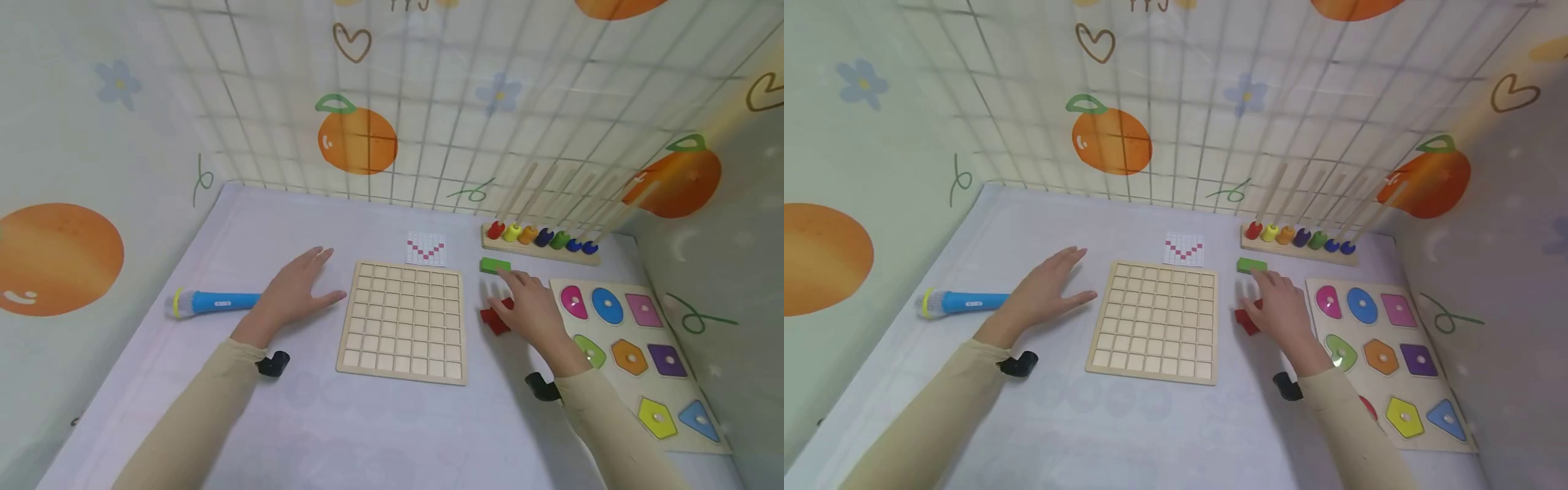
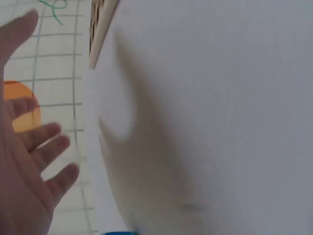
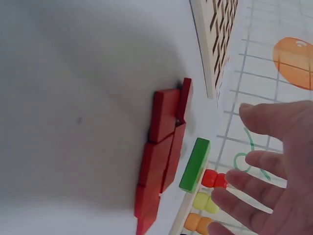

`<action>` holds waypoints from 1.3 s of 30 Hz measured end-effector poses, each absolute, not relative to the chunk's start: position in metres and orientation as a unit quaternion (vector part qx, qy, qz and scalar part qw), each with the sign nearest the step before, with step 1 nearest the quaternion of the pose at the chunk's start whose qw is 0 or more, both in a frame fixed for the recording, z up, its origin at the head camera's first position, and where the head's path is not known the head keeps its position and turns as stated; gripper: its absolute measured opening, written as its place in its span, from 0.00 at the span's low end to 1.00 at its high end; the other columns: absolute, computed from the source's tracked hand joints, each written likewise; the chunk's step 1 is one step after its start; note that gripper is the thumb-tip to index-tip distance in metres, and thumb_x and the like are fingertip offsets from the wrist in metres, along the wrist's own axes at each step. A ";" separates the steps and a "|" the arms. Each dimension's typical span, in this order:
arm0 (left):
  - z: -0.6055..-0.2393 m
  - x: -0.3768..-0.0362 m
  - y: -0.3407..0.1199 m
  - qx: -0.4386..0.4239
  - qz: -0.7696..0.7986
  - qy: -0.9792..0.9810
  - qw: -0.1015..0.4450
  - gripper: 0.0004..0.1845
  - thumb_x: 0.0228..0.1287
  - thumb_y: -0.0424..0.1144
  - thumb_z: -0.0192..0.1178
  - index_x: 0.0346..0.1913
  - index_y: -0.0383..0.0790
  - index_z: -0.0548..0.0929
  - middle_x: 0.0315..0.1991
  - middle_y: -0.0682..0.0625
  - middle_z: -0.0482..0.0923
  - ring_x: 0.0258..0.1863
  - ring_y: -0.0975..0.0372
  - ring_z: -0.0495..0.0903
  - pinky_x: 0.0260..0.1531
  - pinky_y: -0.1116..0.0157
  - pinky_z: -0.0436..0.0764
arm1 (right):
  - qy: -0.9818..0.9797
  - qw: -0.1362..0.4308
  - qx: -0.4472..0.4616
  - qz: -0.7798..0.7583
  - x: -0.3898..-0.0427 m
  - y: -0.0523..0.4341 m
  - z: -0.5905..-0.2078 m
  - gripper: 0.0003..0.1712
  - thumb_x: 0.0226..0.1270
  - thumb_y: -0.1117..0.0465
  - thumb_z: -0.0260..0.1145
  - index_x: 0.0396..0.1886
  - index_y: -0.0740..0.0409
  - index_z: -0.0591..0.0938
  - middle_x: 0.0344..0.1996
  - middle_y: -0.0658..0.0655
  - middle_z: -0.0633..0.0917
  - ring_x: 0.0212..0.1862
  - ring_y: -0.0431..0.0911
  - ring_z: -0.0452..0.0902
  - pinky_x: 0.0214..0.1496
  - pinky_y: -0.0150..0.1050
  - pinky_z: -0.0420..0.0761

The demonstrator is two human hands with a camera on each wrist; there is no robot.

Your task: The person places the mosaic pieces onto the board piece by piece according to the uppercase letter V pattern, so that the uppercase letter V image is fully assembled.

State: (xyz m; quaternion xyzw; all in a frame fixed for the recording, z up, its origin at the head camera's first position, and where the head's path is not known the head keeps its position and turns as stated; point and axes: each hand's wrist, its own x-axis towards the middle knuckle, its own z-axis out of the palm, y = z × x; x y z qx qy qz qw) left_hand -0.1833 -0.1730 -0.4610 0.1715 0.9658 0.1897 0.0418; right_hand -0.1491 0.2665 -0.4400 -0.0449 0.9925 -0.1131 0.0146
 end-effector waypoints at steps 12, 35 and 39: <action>-0.475 -0.174 -0.160 0.198 0.291 0.929 0.110 0.50 0.63 0.62 0.67 0.79 0.41 0.59 0.76 0.42 0.61 0.76 0.49 0.59 0.76 0.49 0.60 | 0.982 0.055 -0.036 -0.177 -0.138 0.270 -0.448 0.36 0.68 0.52 0.72 0.72 0.57 0.73 0.62 0.68 0.76 0.61 0.64 0.72 0.57 0.61 0.83; -0.488 -0.167 -0.155 0.230 0.268 0.922 0.158 0.49 0.64 0.58 0.67 0.81 0.45 0.56 0.83 0.47 0.43 0.81 0.47 0.40 0.79 0.46 0.46 | 0.972 0.058 -0.085 -0.213 -0.139 0.265 -0.465 0.22 0.65 0.66 0.74 0.59 0.57 0.85 0.52 0.60 0.85 0.54 0.57 0.76 0.58 0.55 0.81; -0.485 -0.166 -0.154 0.225 0.262 0.924 0.164 0.50 0.64 0.59 0.67 0.82 0.47 0.55 0.83 0.48 0.41 0.81 0.45 0.40 0.78 0.44 0.47 | 0.970 0.058 -0.088 -0.221 -0.142 0.264 -0.467 0.19 0.65 0.67 0.73 0.56 0.57 0.87 0.50 0.60 0.84 0.53 0.56 0.76 0.57 0.54 0.82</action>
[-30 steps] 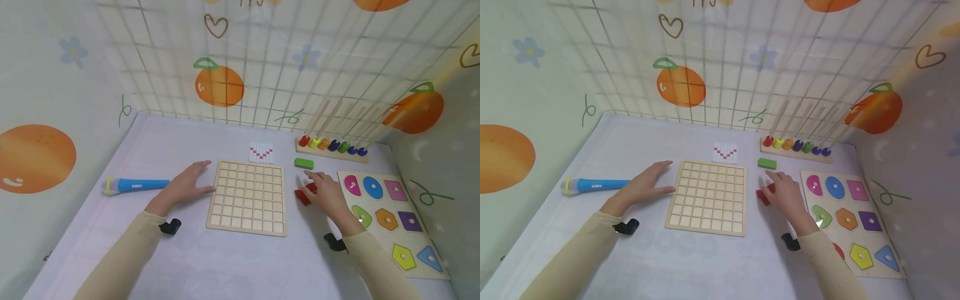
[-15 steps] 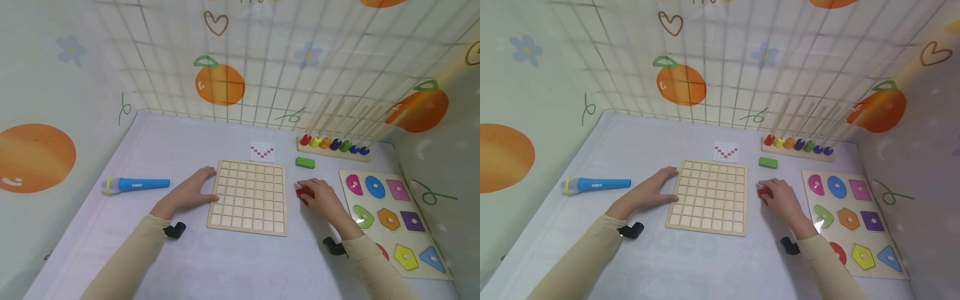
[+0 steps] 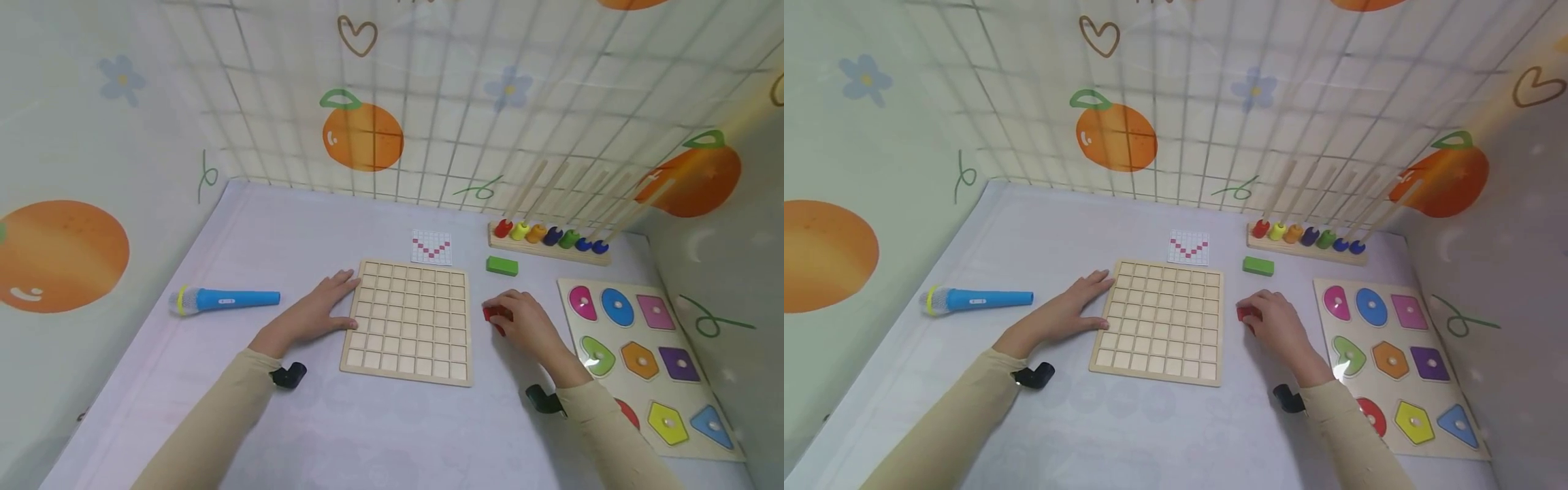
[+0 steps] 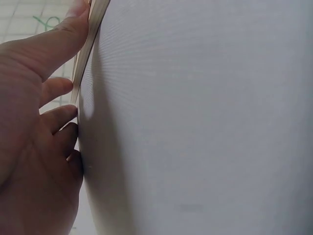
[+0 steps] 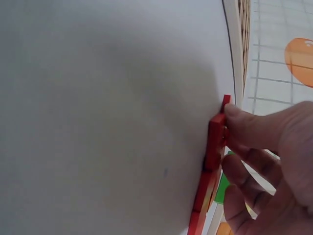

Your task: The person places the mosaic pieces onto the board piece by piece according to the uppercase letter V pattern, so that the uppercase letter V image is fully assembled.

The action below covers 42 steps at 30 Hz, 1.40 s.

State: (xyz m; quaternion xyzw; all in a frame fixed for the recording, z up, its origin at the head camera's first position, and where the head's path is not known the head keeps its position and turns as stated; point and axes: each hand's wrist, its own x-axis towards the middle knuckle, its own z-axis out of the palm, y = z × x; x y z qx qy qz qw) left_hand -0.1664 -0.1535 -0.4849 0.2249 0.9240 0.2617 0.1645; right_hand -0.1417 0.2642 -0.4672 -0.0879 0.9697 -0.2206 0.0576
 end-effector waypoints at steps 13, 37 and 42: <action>-0.484 -0.166 -0.151 0.237 0.246 0.924 0.173 0.51 0.65 0.61 0.64 0.83 0.47 0.50 0.83 0.48 0.37 0.82 0.50 0.36 0.80 0.48 0.42 | 0.968 0.048 -0.088 -0.228 -0.144 0.261 -0.471 0.18 0.64 0.67 0.75 0.53 0.56 0.85 0.48 0.58 0.84 0.50 0.54 0.75 0.54 0.51 0.83; -0.484 -0.169 -0.153 0.239 0.238 0.922 0.191 0.51 0.67 0.59 0.64 0.83 0.48 0.48 0.83 0.50 0.35 0.82 0.54 0.33 0.80 0.53 0.37 | 0.965 0.071 -0.082 -0.239 -0.144 0.260 -0.470 0.15 0.68 0.63 0.72 0.53 0.50 0.82 0.41 0.55 0.86 0.40 0.50 0.76 0.41 0.41 0.82; -0.484 -0.169 -0.153 0.242 0.237 0.921 0.190 0.51 0.66 0.59 0.64 0.83 0.48 0.48 0.83 0.49 0.36 0.82 0.53 0.33 0.80 0.53 0.37 | 0.960 0.073 -0.083 -0.256 -0.143 0.260 -0.470 0.15 0.70 0.64 0.70 0.54 0.51 0.83 0.43 0.56 0.86 0.39 0.50 0.76 0.41 0.41 0.83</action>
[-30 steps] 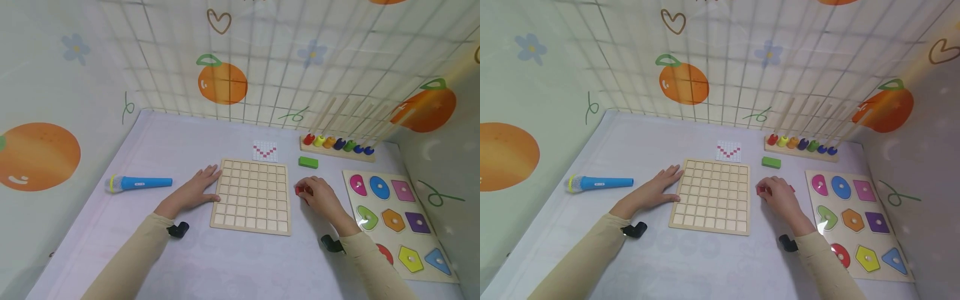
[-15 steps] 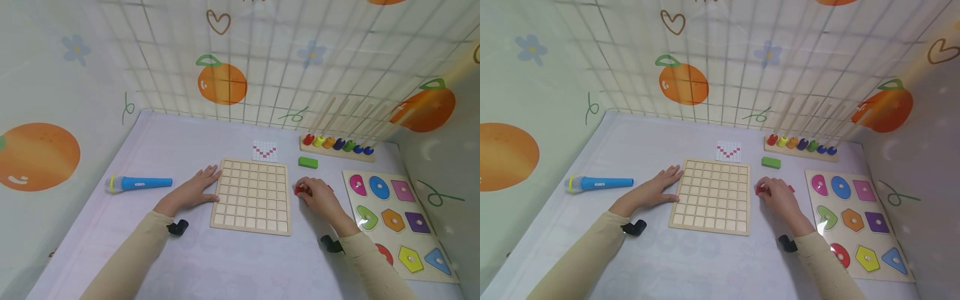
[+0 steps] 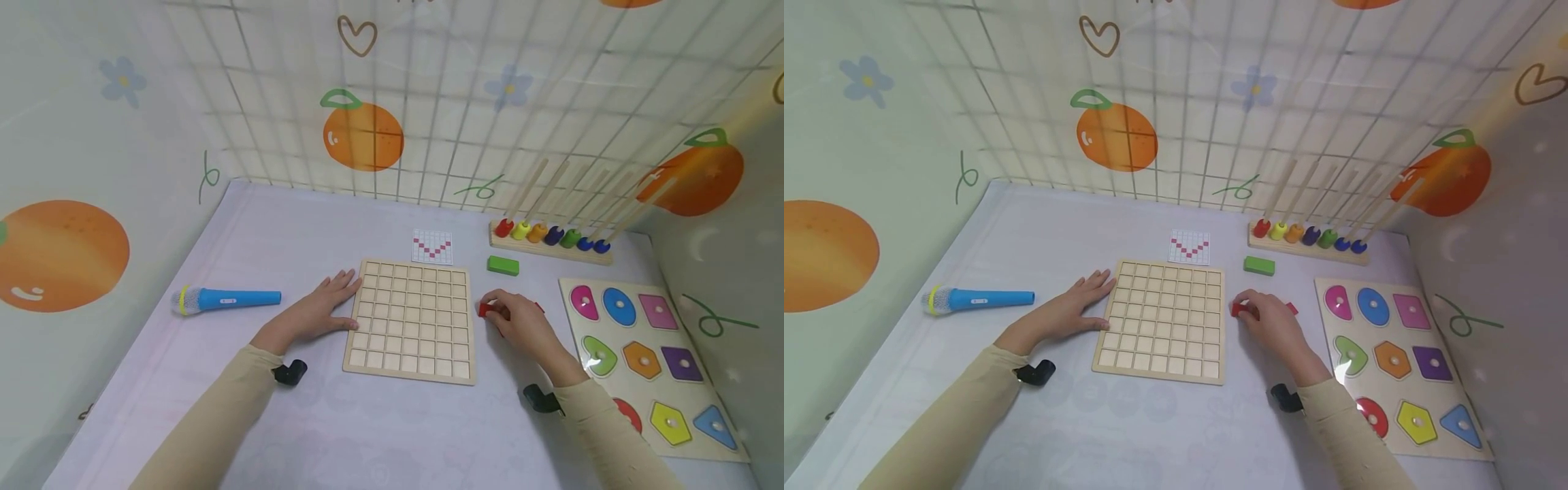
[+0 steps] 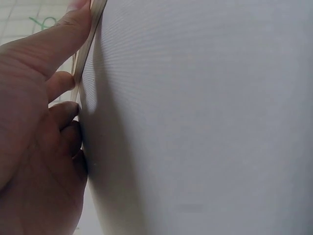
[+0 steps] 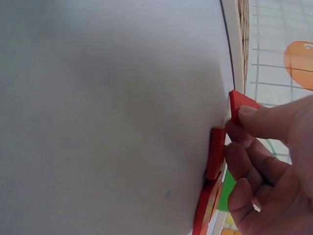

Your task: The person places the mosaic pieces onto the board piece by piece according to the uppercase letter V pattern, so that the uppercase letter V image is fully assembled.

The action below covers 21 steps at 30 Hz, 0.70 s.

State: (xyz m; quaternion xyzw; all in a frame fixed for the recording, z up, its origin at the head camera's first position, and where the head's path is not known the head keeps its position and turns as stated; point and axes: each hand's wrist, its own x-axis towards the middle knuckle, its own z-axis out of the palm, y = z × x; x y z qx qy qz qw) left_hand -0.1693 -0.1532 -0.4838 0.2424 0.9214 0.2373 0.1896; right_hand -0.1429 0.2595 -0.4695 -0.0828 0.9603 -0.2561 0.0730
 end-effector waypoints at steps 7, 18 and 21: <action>-0.482 -0.168 -0.153 0.249 0.236 0.920 0.188 0.52 0.66 0.59 0.65 0.83 0.45 0.48 0.83 0.46 0.36 0.82 0.51 0.34 0.80 0.51 0.37 | 0.957 0.067 -0.069 -0.273 -0.140 0.259 -0.469 0.15 0.72 0.62 0.68 0.55 0.49 0.82 0.44 0.58 0.87 0.38 0.49 0.78 0.39 0.38 0.84; -0.483 -0.169 -0.152 0.240 0.236 0.922 0.194 0.51 0.66 0.59 0.64 0.83 0.47 0.48 0.83 0.48 0.35 0.82 0.53 0.32 0.80 0.52 0.37 | 0.950 0.054 -0.072 -0.299 -0.137 0.254 -0.465 0.15 0.72 0.63 0.68 0.56 0.51 0.83 0.47 0.59 0.88 0.44 0.52 0.80 0.48 0.48 0.86; -0.484 -0.169 -0.152 0.240 0.236 0.922 0.192 0.51 0.67 0.59 0.64 0.83 0.47 0.48 0.83 0.48 0.35 0.82 0.53 0.32 0.80 0.51 0.37 | 0.948 0.054 -0.074 -0.306 -0.136 0.252 -0.464 0.14 0.72 0.63 0.68 0.55 0.51 0.83 0.46 0.59 0.88 0.43 0.51 0.81 0.49 0.48 0.86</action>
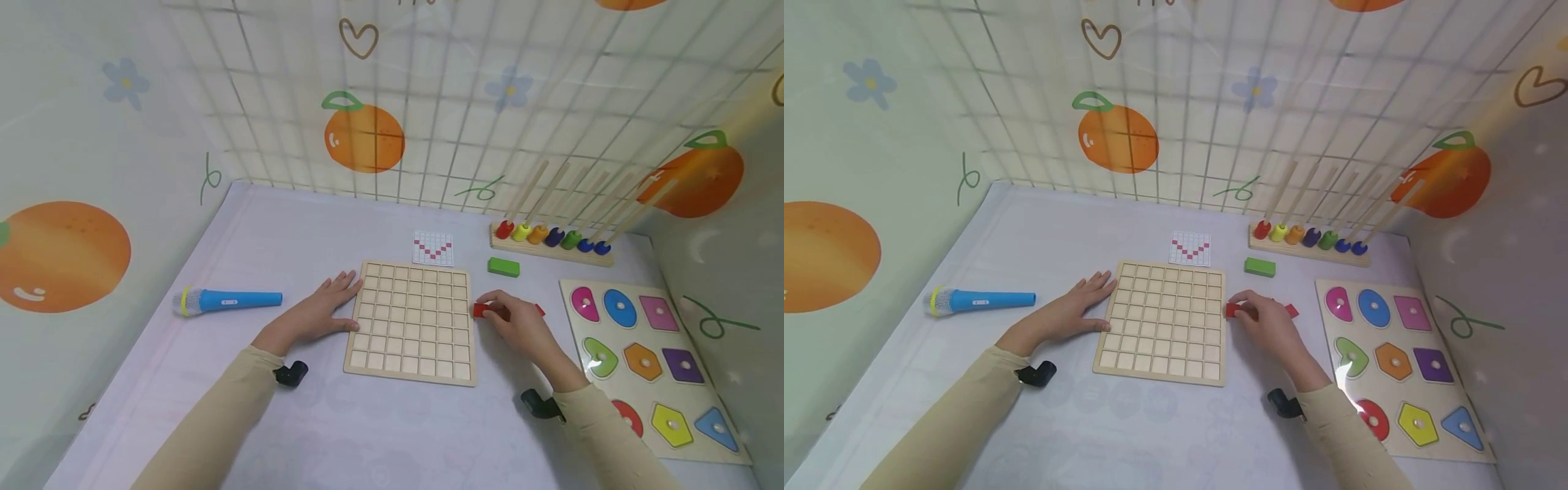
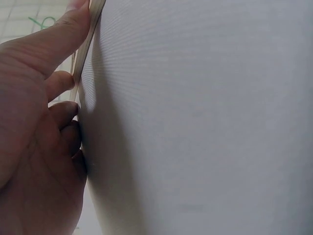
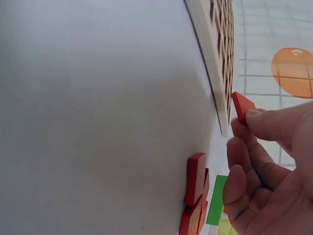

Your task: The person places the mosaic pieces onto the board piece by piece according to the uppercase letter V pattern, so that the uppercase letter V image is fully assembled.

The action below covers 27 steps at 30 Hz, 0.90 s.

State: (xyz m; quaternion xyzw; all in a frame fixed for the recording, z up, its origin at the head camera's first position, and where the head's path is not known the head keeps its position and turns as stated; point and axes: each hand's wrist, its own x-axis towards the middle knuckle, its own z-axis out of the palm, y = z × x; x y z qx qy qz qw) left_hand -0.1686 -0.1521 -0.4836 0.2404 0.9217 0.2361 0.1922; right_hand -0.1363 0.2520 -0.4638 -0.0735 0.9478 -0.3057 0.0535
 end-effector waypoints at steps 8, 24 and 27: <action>-0.482 -0.168 -0.152 0.243 0.235 0.922 0.188 0.51 0.67 0.59 0.64 0.83 0.46 0.48 0.83 0.47 0.36 0.82 0.53 0.33 0.80 0.52 0.37 | 0.942 0.056 -0.068 -0.322 -0.134 0.246 -0.461 0.12 0.72 0.60 0.69 0.53 0.52 0.83 0.41 0.54 0.89 0.40 0.49 0.81 0.46 0.44 0.85; -0.485 -0.169 -0.153 0.252 0.236 0.920 0.184 0.51 0.67 0.59 0.64 0.83 0.45 0.49 0.83 0.46 0.36 0.82 0.52 0.33 0.80 0.52 0.37 | 0.931 0.075 -0.064 -0.352 -0.124 0.221 -0.451 0.14 0.69 0.60 0.72 0.53 0.53 0.85 0.37 0.51 0.87 0.39 0.48 0.80 0.42 0.38 0.84; -0.486 -0.170 -0.154 0.251 0.233 0.921 0.185 0.51 0.67 0.60 0.64 0.83 0.46 0.48 0.83 0.47 0.36 0.82 0.54 0.33 0.80 0.53 0.37 | 0.928 0.076 -0.063 -0.359 -0.121 0.216 -0.452 0.14 0.68 0.60 0.72 0.52 0.52 0.85 0.36 0.50 0.86 0.40 0.47 0.81 0.44 0.38 0.85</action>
